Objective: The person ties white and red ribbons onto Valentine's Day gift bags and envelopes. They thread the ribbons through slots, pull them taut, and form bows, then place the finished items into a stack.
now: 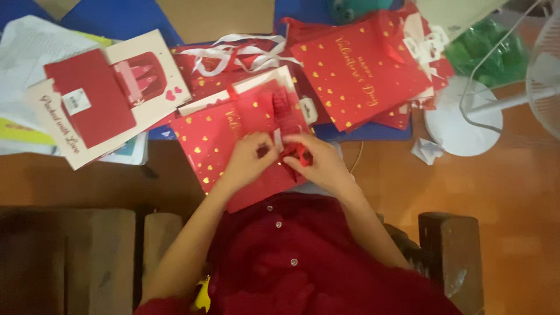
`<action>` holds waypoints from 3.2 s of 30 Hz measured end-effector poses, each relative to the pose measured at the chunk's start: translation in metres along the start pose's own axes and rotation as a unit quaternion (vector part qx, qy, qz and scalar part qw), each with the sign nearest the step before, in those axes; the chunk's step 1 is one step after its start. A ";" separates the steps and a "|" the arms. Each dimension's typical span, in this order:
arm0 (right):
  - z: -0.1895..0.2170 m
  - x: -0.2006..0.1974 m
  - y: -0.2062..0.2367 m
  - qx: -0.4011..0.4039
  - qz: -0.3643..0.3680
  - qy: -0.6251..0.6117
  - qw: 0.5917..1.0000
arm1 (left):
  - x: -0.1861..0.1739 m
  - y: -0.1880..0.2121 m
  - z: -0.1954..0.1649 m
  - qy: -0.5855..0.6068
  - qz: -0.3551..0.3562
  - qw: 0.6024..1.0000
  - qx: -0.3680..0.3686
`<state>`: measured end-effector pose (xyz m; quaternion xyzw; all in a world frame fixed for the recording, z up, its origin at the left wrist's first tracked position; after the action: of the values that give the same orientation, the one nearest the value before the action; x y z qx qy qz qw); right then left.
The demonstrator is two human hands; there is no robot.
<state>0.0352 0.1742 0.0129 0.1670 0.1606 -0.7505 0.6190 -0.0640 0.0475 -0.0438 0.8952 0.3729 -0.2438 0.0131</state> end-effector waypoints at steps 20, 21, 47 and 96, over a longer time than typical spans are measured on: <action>-0.023 -0.009 0.000 0.026 -0.048 -0.001 0.999 | 0.000 -0.002 -0.034 -0.039 0.042 0.996 0.064; -0.021 -0.008 -0.001 0.021 -0.038 -0.002 0.999 | -0.002 -0.002 -0.032 -0.033 0.039 0.997 0.061; -0.018 0.014 -0.029 -0.115 -0.085 -0.007 0.990 | -0.046 -0.006 -0.034 0.004 -0.028 0.998 0.063; 0.116 0.064 -0.111 -0.170 0.114 -0.192 0.960 | -0.148 0.028 -0.140 -0.217 -0.110 0.969 0.039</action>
<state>-0.0914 0.0866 0.0917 -0.0705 0.1437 -0.6546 0.7388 -0.0748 -0.0415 0.1410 0.7742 0.4476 -0.4465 0.0317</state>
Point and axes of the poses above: each hand's wrist, its own y-axis away from the middle knuckle, its own x-axis out of the palm, z = x × y, the point moved 9 cm from there along -y, towards the middle knuckle, and after that the axes turned 3 degrees about -y, right-handed, at the moved point
